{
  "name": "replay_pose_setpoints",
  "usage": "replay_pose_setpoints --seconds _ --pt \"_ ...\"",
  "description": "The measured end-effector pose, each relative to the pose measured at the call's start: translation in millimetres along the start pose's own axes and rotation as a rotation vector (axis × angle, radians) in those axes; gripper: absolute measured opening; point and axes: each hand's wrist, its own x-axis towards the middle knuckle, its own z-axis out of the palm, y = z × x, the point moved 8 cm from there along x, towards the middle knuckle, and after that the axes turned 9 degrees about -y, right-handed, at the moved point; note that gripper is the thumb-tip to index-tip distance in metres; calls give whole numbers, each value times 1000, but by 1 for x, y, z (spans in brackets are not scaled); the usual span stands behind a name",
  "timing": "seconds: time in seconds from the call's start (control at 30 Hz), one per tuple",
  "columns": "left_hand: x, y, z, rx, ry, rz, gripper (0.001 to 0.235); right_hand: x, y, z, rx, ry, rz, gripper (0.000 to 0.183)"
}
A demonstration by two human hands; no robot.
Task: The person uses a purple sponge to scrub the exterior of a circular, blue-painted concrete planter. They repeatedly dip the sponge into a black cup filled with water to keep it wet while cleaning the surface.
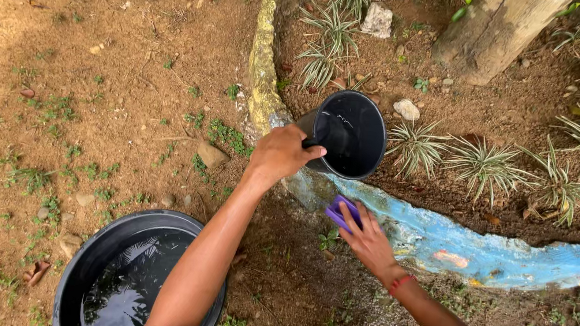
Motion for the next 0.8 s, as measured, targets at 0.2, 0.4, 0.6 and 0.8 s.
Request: replay_pose_setpoints --seconds 0.2,0.4,0.6,0.8 --pt "4 -8 -4 1 17 34 54 -15 18 -13 114 16 214 53" --pt "2 -11 -4 20 38 6 50 41 23 -32 110 131 282 59" --pt "4 -13 -10 24 85 49 53 -30 16 11 33 -59 342 68" --pt "-1 -14 -12 -14 12 -54 49 -6 17 9 52 35 415 64"
